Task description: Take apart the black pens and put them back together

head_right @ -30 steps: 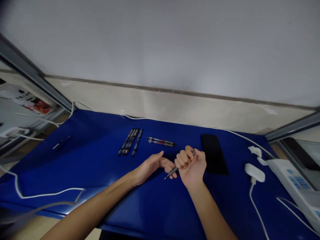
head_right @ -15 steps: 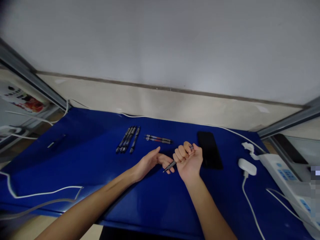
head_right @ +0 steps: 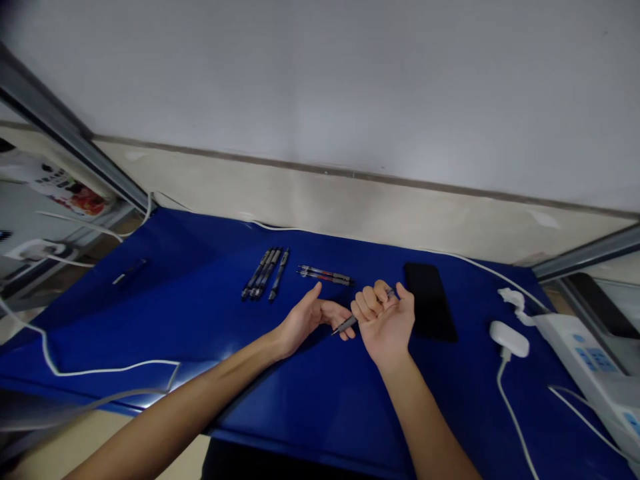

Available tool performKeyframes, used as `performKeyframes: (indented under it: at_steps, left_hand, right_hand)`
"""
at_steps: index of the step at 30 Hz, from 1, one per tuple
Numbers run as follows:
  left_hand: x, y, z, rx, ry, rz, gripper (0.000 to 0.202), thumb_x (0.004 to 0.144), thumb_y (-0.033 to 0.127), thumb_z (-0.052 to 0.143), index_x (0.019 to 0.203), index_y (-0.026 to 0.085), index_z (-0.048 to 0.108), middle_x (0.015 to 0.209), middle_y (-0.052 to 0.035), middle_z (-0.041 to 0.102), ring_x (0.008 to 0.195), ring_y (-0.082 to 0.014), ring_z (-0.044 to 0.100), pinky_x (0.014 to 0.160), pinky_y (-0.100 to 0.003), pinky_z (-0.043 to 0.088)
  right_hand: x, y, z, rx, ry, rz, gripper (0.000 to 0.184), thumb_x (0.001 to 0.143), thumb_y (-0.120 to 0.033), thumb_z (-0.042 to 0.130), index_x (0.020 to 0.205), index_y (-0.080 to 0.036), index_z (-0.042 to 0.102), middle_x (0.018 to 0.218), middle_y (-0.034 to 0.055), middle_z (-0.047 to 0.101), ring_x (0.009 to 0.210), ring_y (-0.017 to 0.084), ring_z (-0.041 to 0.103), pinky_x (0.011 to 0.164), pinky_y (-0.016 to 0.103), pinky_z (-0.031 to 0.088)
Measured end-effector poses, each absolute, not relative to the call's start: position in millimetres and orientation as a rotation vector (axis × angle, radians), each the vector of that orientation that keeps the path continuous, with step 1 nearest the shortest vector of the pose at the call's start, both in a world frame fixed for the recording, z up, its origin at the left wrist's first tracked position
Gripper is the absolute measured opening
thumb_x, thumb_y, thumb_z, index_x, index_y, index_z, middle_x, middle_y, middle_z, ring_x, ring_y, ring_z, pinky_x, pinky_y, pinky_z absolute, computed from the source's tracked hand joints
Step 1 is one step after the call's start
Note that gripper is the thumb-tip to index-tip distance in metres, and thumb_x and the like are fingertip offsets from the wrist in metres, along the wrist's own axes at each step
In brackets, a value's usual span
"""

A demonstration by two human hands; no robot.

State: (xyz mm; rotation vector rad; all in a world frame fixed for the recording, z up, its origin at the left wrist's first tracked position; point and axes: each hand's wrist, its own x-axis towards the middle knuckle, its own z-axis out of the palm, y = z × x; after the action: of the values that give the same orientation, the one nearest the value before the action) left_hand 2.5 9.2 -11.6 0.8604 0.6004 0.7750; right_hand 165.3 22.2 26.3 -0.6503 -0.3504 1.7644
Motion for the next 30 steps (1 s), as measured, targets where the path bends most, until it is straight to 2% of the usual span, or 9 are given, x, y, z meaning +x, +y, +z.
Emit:
performKeyframes:
  at_steps: [3,11,13,16,18,20,23,26,30]
  left_hand:
    - [3.1,8.9,-11.2,0.863,0.606,0.756,0.090,0.092,0.073,0.014,0.095,0.005,0.073,0.081,-0.0172,0.073,0.077,-0.0250,0.066,0.084,-0.040,0.043]
    - [4.0,7.3,-7.7,0.882,0.609,0.781,0.087,0.095,0.069,0.016,0.095,0.003,0.073,0.082,-0.0190,0.073,0.076,-0.0258,0.066,0.082,-0.041,0.045]
    - [3.7,6.8,-5.7,0.885,0.632,0.804,0.081,0.095,0.069,0.027,0.096,0.003,0.073,0.081,-0.0182,0.073,0.074,-0.0250,0.067,0.080,-0.040,0.047]
    - [3.5,6.2,-4.3,0.921,0.691,0.807,0.061,0.086,0.063,0.060,0.101,0.005,0.073,0.082,-0.0153,0.074,0.072,-0.0213,0.067,0.077,-0.036,0.050]
    - [2.9,6.2,-4.6,0.934,0.737,0.806,0.051,0.077,0.053,0.076,0.101,0.007,0.073,0.083,-0.0124,0.074,0.071,-0.0174,0.066,0.075,-0.032,0.050]
    - [0.7,7.3,-3.7,0.938,0.790,0.835,0.045,0.074,0.046,0.081,0.098,0.009,0.074,0.080,-0.0096,0.074,0.068,-0.0139,0.064,0.072,-0.028,0.050]
    - [-8.1,11.2,3.2,0.943,0.868,0.931,0.036,0.077,0.041,0.079,0.095,0.010,0.076,0.076,-0.0079,0.073,0.065,-0.0122,0.062,0.070,-0.026,0.049]
    - [-22.2,18.1,14.1,0.926,0.921,1.041,0.034,0.076,0.038,0.081,0.095,0.010,0.076,0.074,-0.0077,0.073,0.066,-0.0135,0.064,0.067,-0.026,0.050]
    - [-41.2,29.9,21.7,0.884,0.973,1.279,0.030,0.076,0.035,0.082,0.094,0.012,0.076,0.069,-0.0039,0.069,0.063,-0.0113,0.061,0.066,-0.024,0.049]
  right_hand:
    - [166.6,21.9,25.2,-0.653,-0.386,1.769,0.037,0.083,-0.034,0.054,0.059,-0.022,0.029,0.050,-0.0076,0.017,0.043,0.010,0.017,0.040,0.022,0.029]
    - [167.6,21.0,26.9,-0.663,-0.328,1.746,0.038,0.082,-0.032,0.052,0.058,-0.022,0.025,0.050,-0.0073,0.016,0.043,0.010,0.015,0.039,0.024,0.026]
    - [166.9,21.4,27.9,-0.657,-0.336,1.689,0.041,0.086,-0.039,0.052,0.058,-0.021,0.027,0.050,-0.0070,0.018,0.042,0.010,0.019,0.040,0.023,0.029]
    - [164.5,23.5,27.4,-0.653,-0.360,1.653,0.044,0.090,-0.047,0.051,0.059,-0.021,0.033,0.051,-0.0067,0.023,0.043,0.010,0.027,0.042,0.023,0.033]
    - [162.3,25.5,25.0,-0.664,-0.398,1.648,0.043,0.092,-0.047,0.053,0.061,-0.021,0.039,0.052,-0.0067,0.028,0.044,0.009,0.033,0.045,0.023,0.037]
    - [160.1,27.3,21.2,-0.716,-0.462,1.595,0.039,0.093,-0.046,0.054,0.064,-0.020,0.048,0.057,-0.0042,0.041,0.051,0.010,0.046,0.053,0.025,0.046]
    - [157.4,29.0,15.6,-0.882,-0.618,1.379,0.035,0.093,-0.047,0.056,0.075,-0.019,0.063,0.083,0.0053,0.066,0.080,0.017,0.066,0.070,0.031,0.054]
    - [156.2,29.0,11.6,-1.037,-0.785,1.229,0.035,0.093,-0.047,0.059,0.081,-0.016,0.070,0.092,0.0109,0.071,0.084,0.021,0.069,0.059,0.029,0.052]
    - [154.1,24.5,9.5,-1.147,-0.995,1.212,0.035,0.091,-0.046,0.062,0.073,-0.016,0.069,0.067,0.0052,0.066,0.056,0.014,0.058,0.043,0.024,0.039]
